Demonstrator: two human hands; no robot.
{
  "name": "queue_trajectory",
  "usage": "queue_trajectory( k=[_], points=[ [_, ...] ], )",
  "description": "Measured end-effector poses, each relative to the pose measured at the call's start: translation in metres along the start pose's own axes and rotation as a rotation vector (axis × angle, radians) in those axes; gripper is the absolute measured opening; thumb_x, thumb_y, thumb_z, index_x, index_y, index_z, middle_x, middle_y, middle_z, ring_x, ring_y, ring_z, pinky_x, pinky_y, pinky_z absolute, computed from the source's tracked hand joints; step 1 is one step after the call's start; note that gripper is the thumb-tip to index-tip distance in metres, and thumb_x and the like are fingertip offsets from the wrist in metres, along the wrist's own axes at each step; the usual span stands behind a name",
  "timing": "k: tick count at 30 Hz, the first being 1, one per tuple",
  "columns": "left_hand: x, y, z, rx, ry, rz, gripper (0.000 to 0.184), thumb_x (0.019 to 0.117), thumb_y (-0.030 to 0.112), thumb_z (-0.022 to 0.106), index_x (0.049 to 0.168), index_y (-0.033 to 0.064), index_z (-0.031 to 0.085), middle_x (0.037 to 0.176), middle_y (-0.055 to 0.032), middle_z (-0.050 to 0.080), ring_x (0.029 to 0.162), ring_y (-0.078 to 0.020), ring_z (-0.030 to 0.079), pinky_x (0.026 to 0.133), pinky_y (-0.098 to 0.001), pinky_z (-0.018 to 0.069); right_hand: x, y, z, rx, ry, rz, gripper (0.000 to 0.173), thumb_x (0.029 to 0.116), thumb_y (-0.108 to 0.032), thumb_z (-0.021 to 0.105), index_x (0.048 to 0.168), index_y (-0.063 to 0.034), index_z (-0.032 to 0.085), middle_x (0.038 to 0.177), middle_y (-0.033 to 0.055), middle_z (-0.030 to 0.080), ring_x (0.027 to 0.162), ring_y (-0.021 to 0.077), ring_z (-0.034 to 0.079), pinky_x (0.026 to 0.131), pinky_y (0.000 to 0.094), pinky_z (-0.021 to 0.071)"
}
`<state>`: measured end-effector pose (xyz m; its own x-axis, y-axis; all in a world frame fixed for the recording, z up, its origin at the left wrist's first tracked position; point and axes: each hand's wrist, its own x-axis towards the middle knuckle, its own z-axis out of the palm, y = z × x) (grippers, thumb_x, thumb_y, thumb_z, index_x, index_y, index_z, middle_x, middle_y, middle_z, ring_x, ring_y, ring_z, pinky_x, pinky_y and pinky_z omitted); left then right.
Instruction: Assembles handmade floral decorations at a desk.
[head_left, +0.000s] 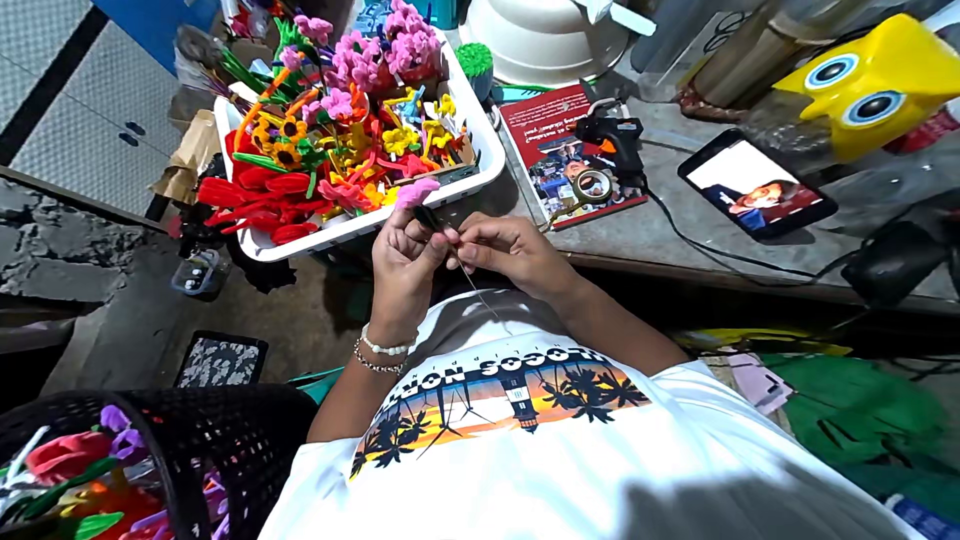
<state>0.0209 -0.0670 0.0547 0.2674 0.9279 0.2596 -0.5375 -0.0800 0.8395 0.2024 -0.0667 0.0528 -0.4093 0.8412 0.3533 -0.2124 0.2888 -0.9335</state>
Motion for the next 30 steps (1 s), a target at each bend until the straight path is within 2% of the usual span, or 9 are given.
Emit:
queue_trajectory(
  k=[3,6,9,13,15,20,23,27,30],
  points=[
    [0.004,-0.006,0.0,-0.133,-0.061,-0.043,0.056,0.0966,0.014,0.07,0.148,0.0065,0.049,0.099,-0.0013,0.069,0.074,-0.0044,0.065,0.066,-0.0181,0.0567,0.002,0.004,-0.006,0.197,-0.079,0.069,0.014,0.1004,-0.009,0.058,0.096,-0.0012,0.069,0.094,0.0013,0.064,0.08,0.005,0.061,0.072,0.0219,0.054],
    [0.006,-0.011,-0.002,-0.021,-0.025,-0.021,0.055,0.098,0.021,0.07,0.147,0.0099,0.049,0.109,-0.0001,0.071,0.089,-0.0052,0.068,0.082,-0.0209,0.0581,0.001,0.003,-0.006,-0.126,0.047,-0.014,0.014,0.0986,-0.011,0.061,0.095,0.0001,0.07,0.097,0.0041,0.065,0.09,0.0066,0.062,0.083,0.0232,0.0548],
    [0.005,-0.012,-0.002,0.223,0.041,0.062,0.065,0.0951,0.023,0.074,0.15,0.0122,0.041,0.115,0.0033,0.072,0.103,-0.0094,0.07,0.096,-0.0293,0.057,0.002,0.003,-0.001,-0.588,0.245,-0.202,0.018,0.0968,-0.019,0.065,0.092,-0.0049,0.075,0.091,0.0045,0.072,0.099,0.0172,0.062,0.094,0.0448,0.0416],
    [0.005,-0.011,-0.002,0.346,0.124,0.148,0.061,0.0884,0.006,0.077,0.141,0.0084,0.047,0.096,0.0086,0.072,0.085,-0.0056,0.07,0.083,-0.0267,0.0607,0.002,0.0,0.006,-0.735,0.284,-0.282,0.014,0.093,-0.014,0.065,0.089,-0.0058,0.076,0.089,0.0052,0.073,0.1,0.0236,0.062,0.096,0.052,0.0359],
    [0.005,-0.007,-0.006,0.357,0.088,0.2,0.051,0.0875,0.006,0.077,0.132,0.0102,0.052,0.099,0.0074,0.072,0.088,-0.0074,0.07,0.083,-0.0279,0.0601,0.002,0.001,0.006,-0.66,0.232,-0.269,0.013,0.0917,-0.012,0.067,0.09,-0.0032,0.076,0.09,0.0066,0.073,0.099,0.0238,0.062,0.095,0.0513,0.0373],
    [0.002,-0.002,-0.003,0.243,-0.015,0.187,0.056,0.0924,0.018,0.077,0.142,0.0143,0.052,0.098,0.0057,0.074,0.078,-0.0066,0.071,0.066,-0.0224,0.0613,0.002,0.001,0.002,-0.088,0.021,-0.109,0.015,0.0964,0.0,0.06,0.094,0.0095,0.072,0.095,0.0135,0.07,0.1,0.0157,0.064,0.094,0.0311,0.0499],
    [0.006,-0.009,-0.003,0.116,-0.049,0.127,0.058,0.0937,0.02,0.075,0.146,0.013,0.051,0.101,0.0046,0.073,0.079,-0.0059,0.07,0.069,-0.0216,0.0609,0.003,-0.001,0.002,0.082,-0.006,-0.043,0.015,0.098,0.003,0.056,0.092,0.0089,0.068,0.092,0.0105,0.066,0.09,0.0113,0.063,0.084,0.0272,0.0534],
    [0.007,-0.015,-0.003,0.168,0.003,0.065,0.071,0.0925,0.031,0.076,0.151,0.013,0.041,0.118,0.0047,0.07,0.102,-0.0078,0.07,0.089,-0.0247,0.059,0.001,0.0,0.004,-0.475,0.222,-0.254,0.014,0.0946,-0.01,0.066,0.093,-0.001,0.077,0.09,0.0065,0.072,0.098,0.0189,0.064,0.093,0.0428,0.0463],
    [0.006,-0.017,-0.001,0.204,0.098,0.12,0.069,0.0856,0.024,0.084,0.144,0.0134,0.048,0.101,0.0093,0.072,0.086,-0.0044,0.07,0.08,-0.0226,0.0607,0.001,-0.001,0.009,-0.682,0.288,-0.32,0.011,0.0911,-0.011,0.068,0.09,-0.0061,0.077,0.087,0.0026,0.072,0.098,0.0208,0.062,0.093,0.0493,0.0401]
  ],
)
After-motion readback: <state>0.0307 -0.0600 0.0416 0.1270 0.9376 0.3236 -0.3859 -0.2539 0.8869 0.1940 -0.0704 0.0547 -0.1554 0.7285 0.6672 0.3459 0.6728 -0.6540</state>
